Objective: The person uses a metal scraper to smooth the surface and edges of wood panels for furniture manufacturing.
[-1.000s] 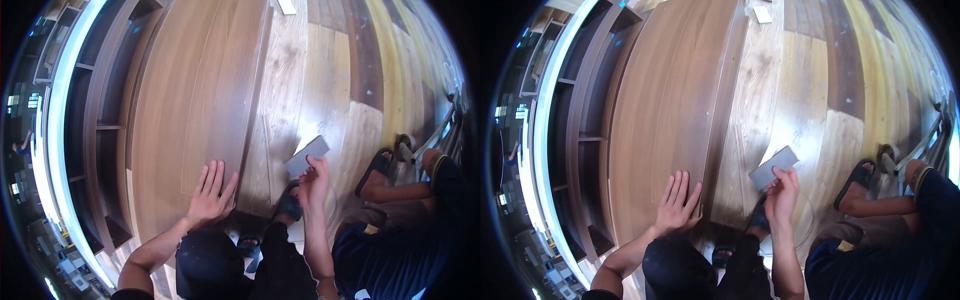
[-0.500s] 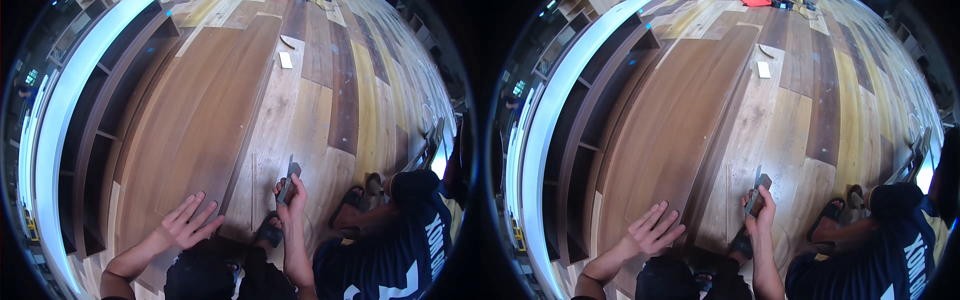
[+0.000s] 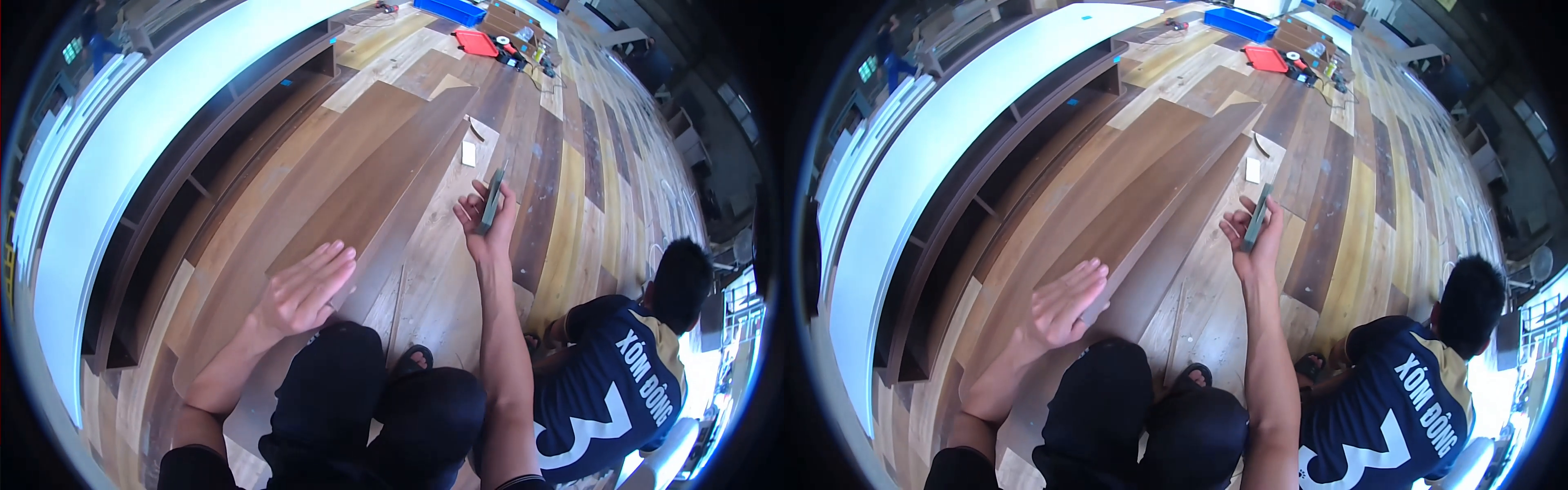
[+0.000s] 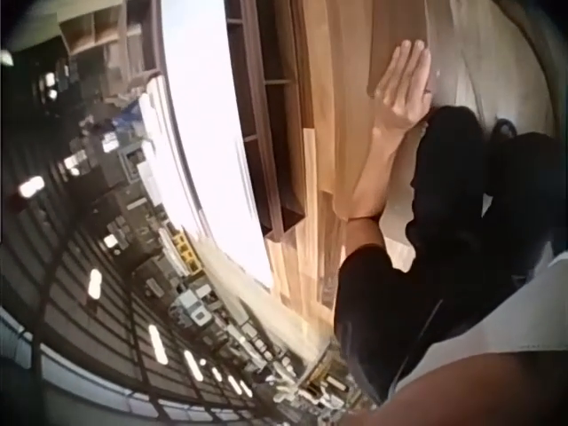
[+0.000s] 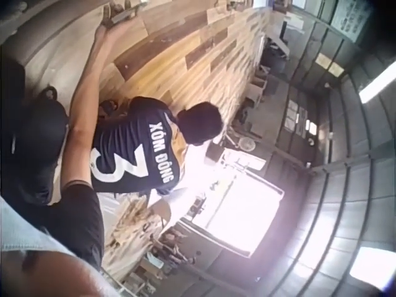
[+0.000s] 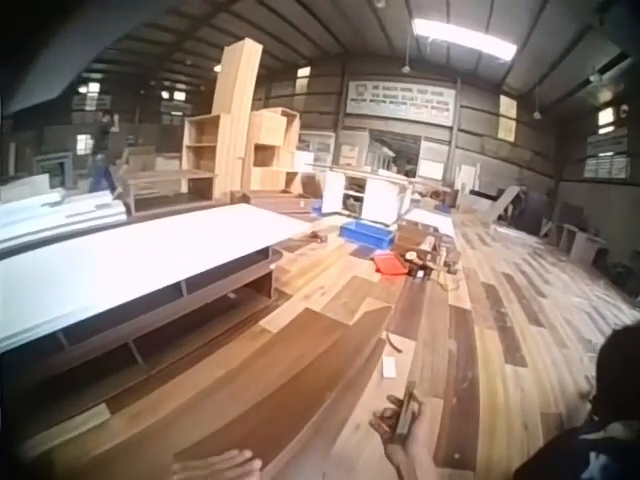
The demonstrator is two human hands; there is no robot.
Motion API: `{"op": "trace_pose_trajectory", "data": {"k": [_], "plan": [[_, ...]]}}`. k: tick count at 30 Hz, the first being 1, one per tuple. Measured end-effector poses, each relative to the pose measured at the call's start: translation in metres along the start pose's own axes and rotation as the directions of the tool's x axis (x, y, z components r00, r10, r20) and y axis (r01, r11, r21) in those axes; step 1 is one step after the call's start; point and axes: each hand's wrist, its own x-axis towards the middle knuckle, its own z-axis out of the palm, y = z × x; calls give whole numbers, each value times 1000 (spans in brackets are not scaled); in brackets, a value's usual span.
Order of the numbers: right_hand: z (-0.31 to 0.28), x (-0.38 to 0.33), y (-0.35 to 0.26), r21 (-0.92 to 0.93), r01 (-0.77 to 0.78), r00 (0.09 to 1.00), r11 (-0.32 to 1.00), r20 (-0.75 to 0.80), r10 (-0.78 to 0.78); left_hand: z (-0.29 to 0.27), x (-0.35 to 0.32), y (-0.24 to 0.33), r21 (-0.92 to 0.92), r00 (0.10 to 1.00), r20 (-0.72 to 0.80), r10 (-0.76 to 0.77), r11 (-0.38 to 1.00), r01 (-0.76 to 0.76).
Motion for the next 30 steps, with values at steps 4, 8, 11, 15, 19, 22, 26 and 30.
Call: {"op": "trace_pose_trajectory", "data": {"k": [4,8,11,15,19,22,26,30], "plan": [[25,29,10,-28,-81,996,996,-37,80,-7,-1,-3,-68,959,-193,-206,978,197],[39,62,27,-282,-105,994,954,-4,108,-7,-13,-8,-124,806,-344,-481,875,469],[54,72,33,-367,-94,996,925,-25,91,1,-27,-20,-313,491,-429,-758,635,706],[65,62,54,-398,-128,991,908,-6,137,3,-59,-46,-532,209,-409,-888,418,737],[64,31,64,-498,-155,983,853,6,182,24,-111,-74,-601,123,-485,-866,432,673],[60,5,60,-515,-189,972,836,22,233,41,-158,-87,-818,-101,-321,-942,222,530],[56,-24,59,-537,-231,958,812,18,285,50,-208,-99,-898,-223,-174,-959,61,435],[38,-29,56,-551,-259,950,793,3,312,51,-225,-104,-912,-296,-71,-953,-59,407]]}}
